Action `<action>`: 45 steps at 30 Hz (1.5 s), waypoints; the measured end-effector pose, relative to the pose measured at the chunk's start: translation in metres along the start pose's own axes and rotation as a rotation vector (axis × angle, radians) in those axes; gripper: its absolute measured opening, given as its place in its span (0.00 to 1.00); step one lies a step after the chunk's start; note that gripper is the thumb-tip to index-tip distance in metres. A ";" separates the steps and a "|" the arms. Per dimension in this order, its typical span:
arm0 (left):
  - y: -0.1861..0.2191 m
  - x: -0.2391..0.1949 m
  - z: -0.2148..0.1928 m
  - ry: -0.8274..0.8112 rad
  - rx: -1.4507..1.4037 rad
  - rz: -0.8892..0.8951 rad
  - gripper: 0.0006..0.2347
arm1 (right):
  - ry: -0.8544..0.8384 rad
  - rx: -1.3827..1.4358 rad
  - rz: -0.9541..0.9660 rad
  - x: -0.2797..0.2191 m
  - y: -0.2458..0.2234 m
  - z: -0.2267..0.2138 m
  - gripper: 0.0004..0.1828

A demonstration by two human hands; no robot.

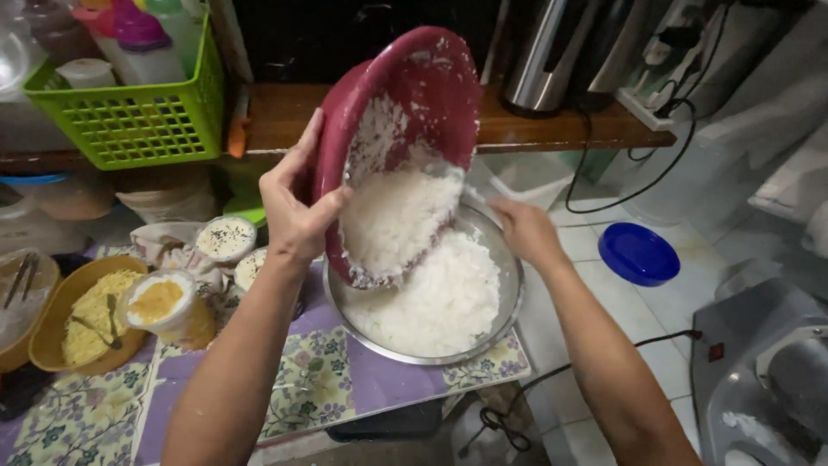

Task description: Scraping rice from an ice shaver and then cleaning kitchen tools in a sink.

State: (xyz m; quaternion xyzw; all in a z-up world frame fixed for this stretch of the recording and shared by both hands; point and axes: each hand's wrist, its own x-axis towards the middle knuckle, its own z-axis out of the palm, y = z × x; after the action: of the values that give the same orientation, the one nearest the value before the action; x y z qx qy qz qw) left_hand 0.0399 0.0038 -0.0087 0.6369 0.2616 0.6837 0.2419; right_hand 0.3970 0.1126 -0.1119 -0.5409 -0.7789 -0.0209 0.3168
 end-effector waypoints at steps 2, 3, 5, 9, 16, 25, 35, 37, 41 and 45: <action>0.000 -0.002 0.003 0.002 0.023 0.015 0.39 | -0.065 0.085 0.043 -0.007 0.002 0.007 0.15; 0.000 -0.003 0.004 0.007 0.065 0.015 0.39 | -0.141 0.168 0.091 -0.011 -0.004 0.004 0.15; 0.001 -0.004 0.006 0.011 0.107 0.011 0.39 | -0.218 0.250 0.141 -0.017 -0.011 0.000 0.15; 0.002 -0.002 0.009 -0.023 0.202 0.079 0.38 | -0.332 0.285 0.147 -0.030 -0.010 -0.003 0.16; -0.003 -0.005 0.002 -0.121 0.329 0.193 0.41 | -0.160 -0.247 -0.096 -0.046 -0.051 -0.077 0.22; -0.015 0.011 -0.006 -0.114 0.158 0.058 0.42 | 0.108 -0.119 -0.140 -0.021 -0.051 -0.086 0.21; -0.036 0.022 -0.013 -0.054 -0.076 0.028 0.43 | -0.164 1.100 0.510 0.054 -0.048 -0.013 0.17; -0.041 0.019 -0.015 -0.016 -0.093 -0.088 0.47 | -0.148 1.244 0.485 0.060 -0.061 -0.020 0.18; -0.048 0.023 -0.016 -0.095 -0.082 0.052 0.42 | -0.048 1.060 0.214 0.069 -0.087 -0.030 0.17; -0.036 0.023 -0.006 -0.062 -0.268 -0.051 0.40 | 0.208 0.571 -0.375 0.064 -0.116 -0.058 0.15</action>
State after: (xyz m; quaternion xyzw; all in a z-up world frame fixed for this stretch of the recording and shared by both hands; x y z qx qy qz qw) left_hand 0.0317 0.0460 -0.0162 0.6127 0.1765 0.6862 0.3501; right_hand 0.3106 0.0962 0.0035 -0.2732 -0.8024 0.0850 0.5237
